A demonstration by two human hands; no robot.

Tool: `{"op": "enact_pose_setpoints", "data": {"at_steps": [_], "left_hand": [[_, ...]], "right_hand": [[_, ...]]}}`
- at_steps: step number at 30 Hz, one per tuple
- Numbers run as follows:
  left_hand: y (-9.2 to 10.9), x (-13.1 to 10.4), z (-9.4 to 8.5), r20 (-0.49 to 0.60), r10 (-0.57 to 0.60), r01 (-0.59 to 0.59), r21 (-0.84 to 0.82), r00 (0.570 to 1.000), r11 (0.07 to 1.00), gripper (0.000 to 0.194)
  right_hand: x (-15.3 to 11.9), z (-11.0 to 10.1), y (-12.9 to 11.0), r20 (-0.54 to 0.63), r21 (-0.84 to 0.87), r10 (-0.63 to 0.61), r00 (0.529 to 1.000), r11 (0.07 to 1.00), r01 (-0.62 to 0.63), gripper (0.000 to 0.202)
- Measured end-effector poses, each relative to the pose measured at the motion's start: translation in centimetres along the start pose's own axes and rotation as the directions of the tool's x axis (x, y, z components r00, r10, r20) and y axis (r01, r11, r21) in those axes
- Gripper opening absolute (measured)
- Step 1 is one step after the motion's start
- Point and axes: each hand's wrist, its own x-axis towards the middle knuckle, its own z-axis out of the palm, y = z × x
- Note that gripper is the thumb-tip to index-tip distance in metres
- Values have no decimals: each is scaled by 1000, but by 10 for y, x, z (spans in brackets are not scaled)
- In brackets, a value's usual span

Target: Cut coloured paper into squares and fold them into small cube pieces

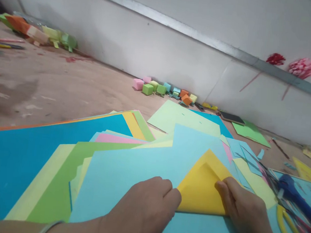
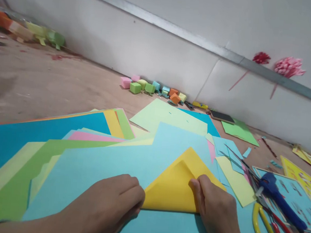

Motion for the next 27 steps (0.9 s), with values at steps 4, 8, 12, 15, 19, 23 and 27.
{"op": "enact_pose_setpoints", "data": {"at_steps": [4, 8, 12, 15, 19, 23, 27], "left_hand": [[1, -1, -2, 56, -8, 7, 12, 998, 1000, 13], [0, 1, -3, 49, -57, 57, 7, 997, 998, 13], [2, 5, -5, 105, -50, 48, 24, 993, 999, 15], [5, 4, -7, 169, -37, 28, 58, 985, 998, 18], [7, 2, -7, 188, -7, -14, 108, 982, 994, 15], [8, 3, -11, 195, -1, -27, 139, 981, 990, 15], [8, 4, -11, 196, -3, -25, 139, 981, 990, 22]], "right_hand": [[6, -10, 2, 76, 81, -2, 997, 997, -4, 44], [11, -26, 8, 210, 283, -97, 973, 958, 35, 38], [7, -26, 8, 139, 173, -12, 990, 985, -12, 36], [4, -17, 5, 93, 74, 29, 995, 997, -36, 41], [3, -10, 6, 32, -19, -35, 999, 999, 35, 46], [4, -22, 9, 41, 20, 13, 999, 1000, -13, 44], [3, -32, 8, 20, 84, 148, 989, 985, -149, 42]]}}
